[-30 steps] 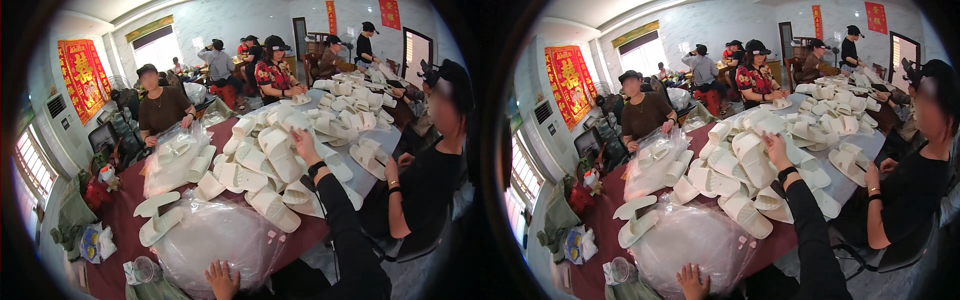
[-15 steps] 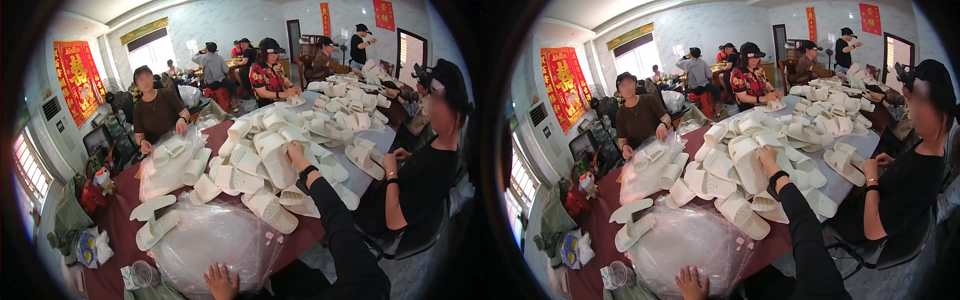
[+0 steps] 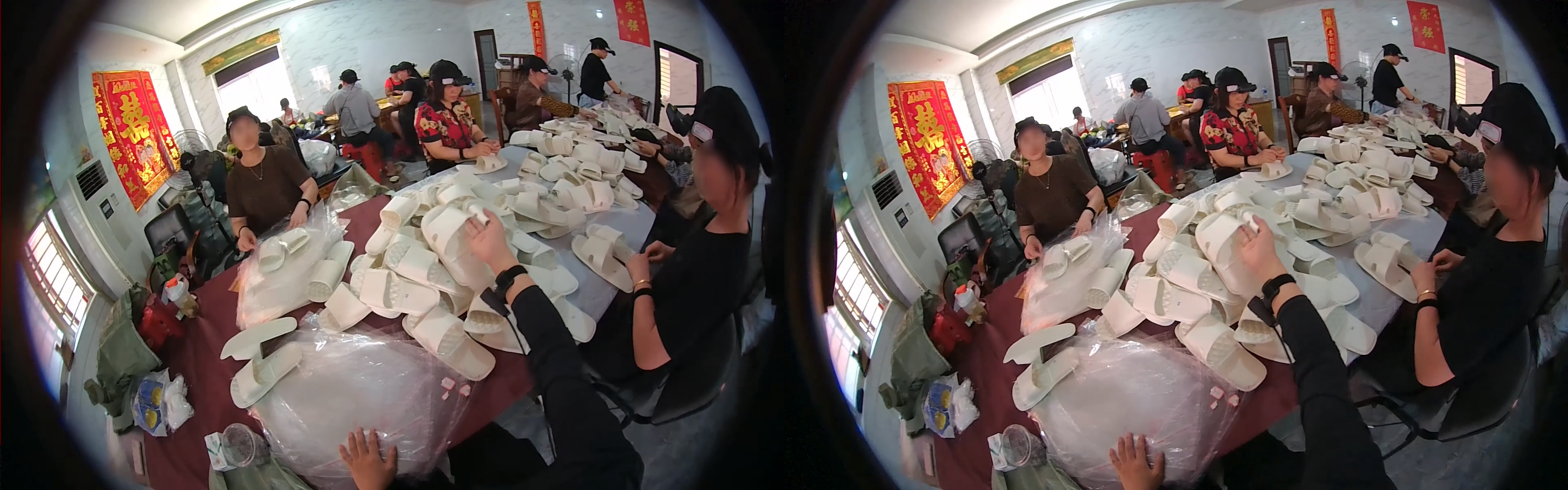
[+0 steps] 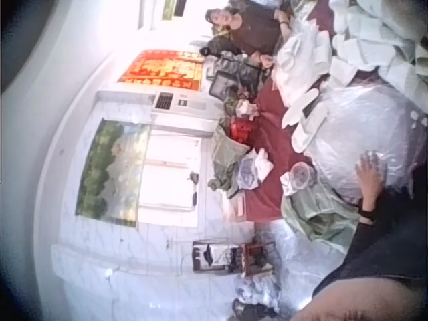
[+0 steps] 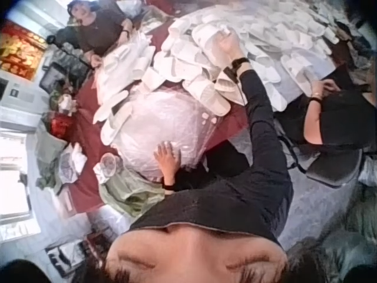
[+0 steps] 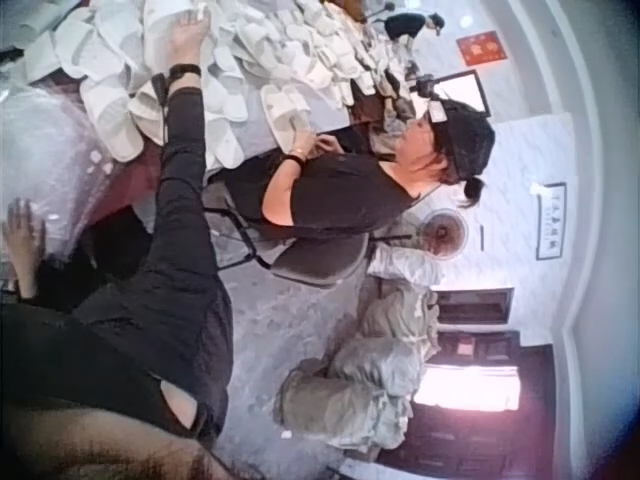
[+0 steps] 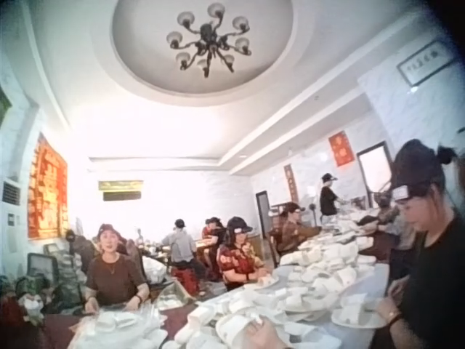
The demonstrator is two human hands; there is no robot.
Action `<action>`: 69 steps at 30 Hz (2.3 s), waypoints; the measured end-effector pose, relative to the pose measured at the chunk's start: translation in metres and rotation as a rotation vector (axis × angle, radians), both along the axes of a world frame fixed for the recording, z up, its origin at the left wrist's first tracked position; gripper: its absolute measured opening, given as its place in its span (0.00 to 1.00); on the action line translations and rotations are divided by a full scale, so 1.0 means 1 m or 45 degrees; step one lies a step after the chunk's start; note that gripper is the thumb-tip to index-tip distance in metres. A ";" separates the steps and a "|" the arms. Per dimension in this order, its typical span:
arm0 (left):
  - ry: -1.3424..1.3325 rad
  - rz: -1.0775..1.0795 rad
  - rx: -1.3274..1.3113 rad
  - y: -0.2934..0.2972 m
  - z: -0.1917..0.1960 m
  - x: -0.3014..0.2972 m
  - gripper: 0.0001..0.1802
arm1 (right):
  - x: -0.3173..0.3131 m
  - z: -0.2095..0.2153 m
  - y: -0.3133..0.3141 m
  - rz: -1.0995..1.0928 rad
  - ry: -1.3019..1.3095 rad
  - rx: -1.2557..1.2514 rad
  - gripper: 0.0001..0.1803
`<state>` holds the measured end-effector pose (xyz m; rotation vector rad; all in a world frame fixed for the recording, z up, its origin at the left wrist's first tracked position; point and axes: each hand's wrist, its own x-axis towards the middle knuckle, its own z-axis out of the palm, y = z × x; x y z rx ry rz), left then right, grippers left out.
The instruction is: Packing finished white sandals into plastic bags at a manufacturing facility.
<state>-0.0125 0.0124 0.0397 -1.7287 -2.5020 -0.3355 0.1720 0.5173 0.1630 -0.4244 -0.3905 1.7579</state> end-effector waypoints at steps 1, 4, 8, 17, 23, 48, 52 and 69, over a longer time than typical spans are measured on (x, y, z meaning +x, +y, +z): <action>-0.022 -0.022 0.039 0.001 -0.002 0.001 0.32 | 0.005 0.005 0.001 0.029 -0.023 0.095 0.33; -0.037 -0.041 0.094 0.002 0.000 0.004 0.32 | 0.008 0.013 -0.002 0.132 -0.061 0.139 0.31; -0.004 -0.059 0.097 0.001 0.005 0.002 0.31 | -0.007 0.008 -0.011 0.158 -0.140 0.153 0.29; -0.045 -0.032 0.068 0.005 0.007 0.003 0.32 | -0.031 -0.021 -0.003 0.196 -0.279 0.139 0.32; -0.039 -0.039 0.048 0.007 0.008 0.007 0.32 | -0.030 -0.013 0.010 0.183 0.025 0.042 0.34; 0.157 -0.084 0.114 0.007 0.020 0.010 0.29 | -0.004 0.046 -0.326 0.847 0.626 -0.363 0.21; -0.148 0.008 0.191 0.003 -0.006 0.005 0.32 | -0.034 0.015 -0.345 0.912 0.416 -0.543 0.15; -0.119 0.045 0.181 0.008 0.004 0.003 0.32 | -0.058 -0.061 -0.299 1.238 -0.923 0.466 0.21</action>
